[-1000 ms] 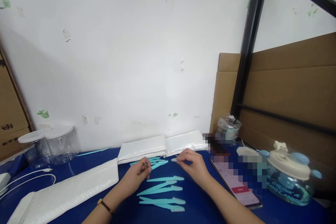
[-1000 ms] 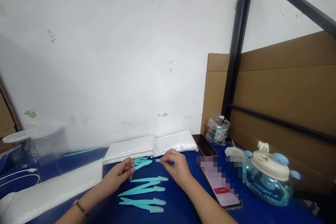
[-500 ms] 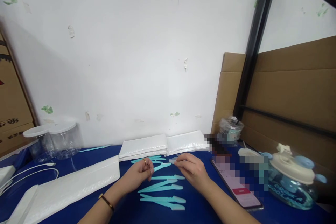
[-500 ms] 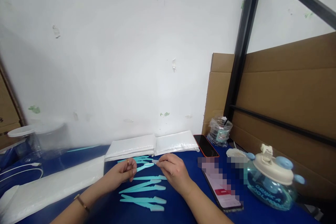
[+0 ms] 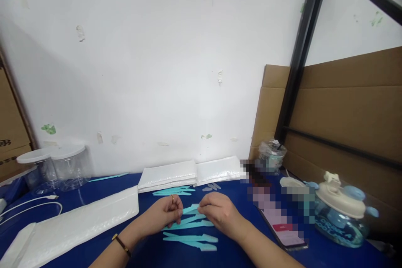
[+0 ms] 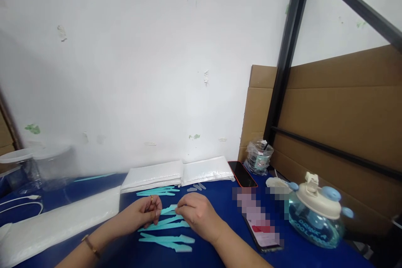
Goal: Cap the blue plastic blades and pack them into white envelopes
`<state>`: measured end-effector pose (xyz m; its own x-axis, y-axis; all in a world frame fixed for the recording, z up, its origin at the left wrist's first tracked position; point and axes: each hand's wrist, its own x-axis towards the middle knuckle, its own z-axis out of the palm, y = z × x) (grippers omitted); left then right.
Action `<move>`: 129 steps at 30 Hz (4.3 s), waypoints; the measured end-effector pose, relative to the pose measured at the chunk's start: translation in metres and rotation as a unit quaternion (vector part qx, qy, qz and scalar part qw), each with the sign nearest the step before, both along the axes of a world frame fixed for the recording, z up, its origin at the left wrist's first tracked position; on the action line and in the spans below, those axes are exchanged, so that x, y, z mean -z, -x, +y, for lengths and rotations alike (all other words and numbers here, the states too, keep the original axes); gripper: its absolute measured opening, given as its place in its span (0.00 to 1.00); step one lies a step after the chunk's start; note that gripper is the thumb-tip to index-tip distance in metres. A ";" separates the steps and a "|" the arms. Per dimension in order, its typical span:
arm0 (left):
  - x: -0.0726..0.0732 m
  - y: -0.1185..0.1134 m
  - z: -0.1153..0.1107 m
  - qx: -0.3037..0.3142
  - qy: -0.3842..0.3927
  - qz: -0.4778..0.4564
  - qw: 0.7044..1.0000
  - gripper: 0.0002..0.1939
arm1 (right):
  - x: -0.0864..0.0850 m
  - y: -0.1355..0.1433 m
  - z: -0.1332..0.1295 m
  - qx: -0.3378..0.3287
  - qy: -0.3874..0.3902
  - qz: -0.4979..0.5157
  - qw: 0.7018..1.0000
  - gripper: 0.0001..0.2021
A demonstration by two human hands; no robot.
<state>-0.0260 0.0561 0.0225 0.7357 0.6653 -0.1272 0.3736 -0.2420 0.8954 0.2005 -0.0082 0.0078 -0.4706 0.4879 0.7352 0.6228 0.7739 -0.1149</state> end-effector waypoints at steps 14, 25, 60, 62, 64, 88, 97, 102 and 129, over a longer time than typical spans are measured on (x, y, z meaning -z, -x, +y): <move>0.026 0.017 0.027 -0.107 -0.400 0.180 0.892 0.13 | 0.015 -0.038 0.032 0.238 0.153 -0.057 0.957 0.13; 0.021 0.015 0.025 -0.125 -0.348 0.177 0.912 0.04 | 0.022 -0.015 0.032 0.214 0.144 -0.075 0.963 0.07; 0.035 0.011 0.016 -0.048 -0.396 0.166 0.902 0.29 | 0.018 -0.062 0.035 0.266 0.207 0.068 0.939 0.12; 0.037 0.011 0.016 -0.039 -0.389 0.183 0.902 0.32 | 0.023 -0.067 0.037 0.282 0.220 0.047 0.933 0.15; 0.036 0.009 0.015 -0.036 -0.373 0.200 0.905 0.34 | 0.027 -0.064 0.038 0.274 0.234 0.032 0.932 0.17; 0.031 0.018 0.037 -0.189 -0.300 0.191 0.915 0.07 | 0.026 -0.045 0.038 0.242 0.319 0.069 0.914 0.02; 0.042 0.021 0.051 -0.192 -0.214 0.146 0.947 0.09 | 0.028 -0.043 0.040 0.253 0.340 0.098 0.900 0.05; 0.042 0.022 0.055 -0.187 -0.199 0.137 0.952 0.10 | 0.025 -0.042 0.038 0.230 0.323 0.090 0.913 0.06; 0.020 0.002 0.022 -0.133 -0.216 0.069 0.965 0.13 | 0.005 -0.013 0.020 0.098 0.376 0.234 0.891 0.07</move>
